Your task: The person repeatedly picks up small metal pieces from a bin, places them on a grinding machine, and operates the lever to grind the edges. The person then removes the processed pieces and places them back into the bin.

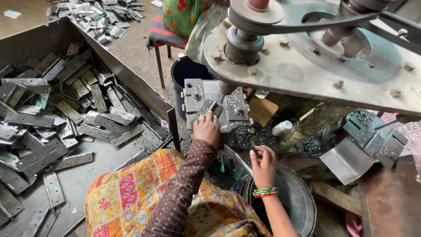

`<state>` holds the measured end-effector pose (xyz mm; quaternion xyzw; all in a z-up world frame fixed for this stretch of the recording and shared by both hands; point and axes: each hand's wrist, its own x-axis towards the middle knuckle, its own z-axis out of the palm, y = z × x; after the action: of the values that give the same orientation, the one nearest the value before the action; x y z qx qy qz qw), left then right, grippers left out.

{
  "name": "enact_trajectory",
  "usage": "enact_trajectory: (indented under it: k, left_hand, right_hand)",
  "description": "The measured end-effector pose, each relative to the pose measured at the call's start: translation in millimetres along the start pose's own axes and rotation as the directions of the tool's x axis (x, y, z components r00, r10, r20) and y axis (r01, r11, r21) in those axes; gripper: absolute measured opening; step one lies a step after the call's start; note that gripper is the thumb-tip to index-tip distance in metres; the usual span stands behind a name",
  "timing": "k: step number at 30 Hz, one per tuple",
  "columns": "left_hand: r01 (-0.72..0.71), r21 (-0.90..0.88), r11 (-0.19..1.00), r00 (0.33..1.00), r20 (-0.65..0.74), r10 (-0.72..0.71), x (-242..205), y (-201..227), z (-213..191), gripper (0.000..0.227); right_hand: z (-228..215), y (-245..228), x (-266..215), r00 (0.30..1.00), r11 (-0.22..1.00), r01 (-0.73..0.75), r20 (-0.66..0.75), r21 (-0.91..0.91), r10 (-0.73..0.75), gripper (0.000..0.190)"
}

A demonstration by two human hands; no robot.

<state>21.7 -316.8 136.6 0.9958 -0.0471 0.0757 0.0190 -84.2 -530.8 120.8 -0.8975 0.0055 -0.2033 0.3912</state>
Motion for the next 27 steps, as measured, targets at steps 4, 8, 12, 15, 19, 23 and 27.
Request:
enact_trajectory:
  k: [4,8,12,15,19,23,27]
  left_hand:
    - [0.109,-0.18,0.977,0.993,0.059,-0.1,-15,-20,2,0.042]
    - [0.045,0.009,0.999,0.999,0.005,-0.045,-31,-12,-13,0.048]
    - [-0.102,-0.104,0.989,0.993,-0.075,0.094,-39,9,-17,0.047]
    - [-0.076,-0.108,0.991,0.99,0.11,0.088,-29,12,-14,0.037]
    - [-0.043,-0.115,0.992,0.995,0.082,0.053,-20,10,-10,0.04]
    - [-0.054,-0.076,0.996,0.999,0.0,0.054,-19,10,-2,0.039]
    - [-0.068,-0.064,0.996,0.996,-0.054,0.065,-30,8,6,0.04]
  right_hand:
    - [0,2,-6,0.999,1.0,-0.022,0.025,0.002,0.022,0.029]
    - [-3,-1,-4,0.999,0.999,-0.026,0.023,0.024,0.025,0.029]
    - [-2,-4,-3,0.998,0.999,-0.034,0.061,-0.011,0.035,0.029]
    - [-2,3,-3,0.997,0.999,0.001,0.077,-0.034,0.001,0.031]
    - [10,26,-15,0.979,0.981,0.003,0.199,-0.192,0.035,0.042]
    - [35,56,-45,0.874,0.822,0.357,0.469,-0.444,-0.126,0.054]
    - [46,77,-66,0.8,0.9,0.136,0.582,-0.413,0.146,0.053]
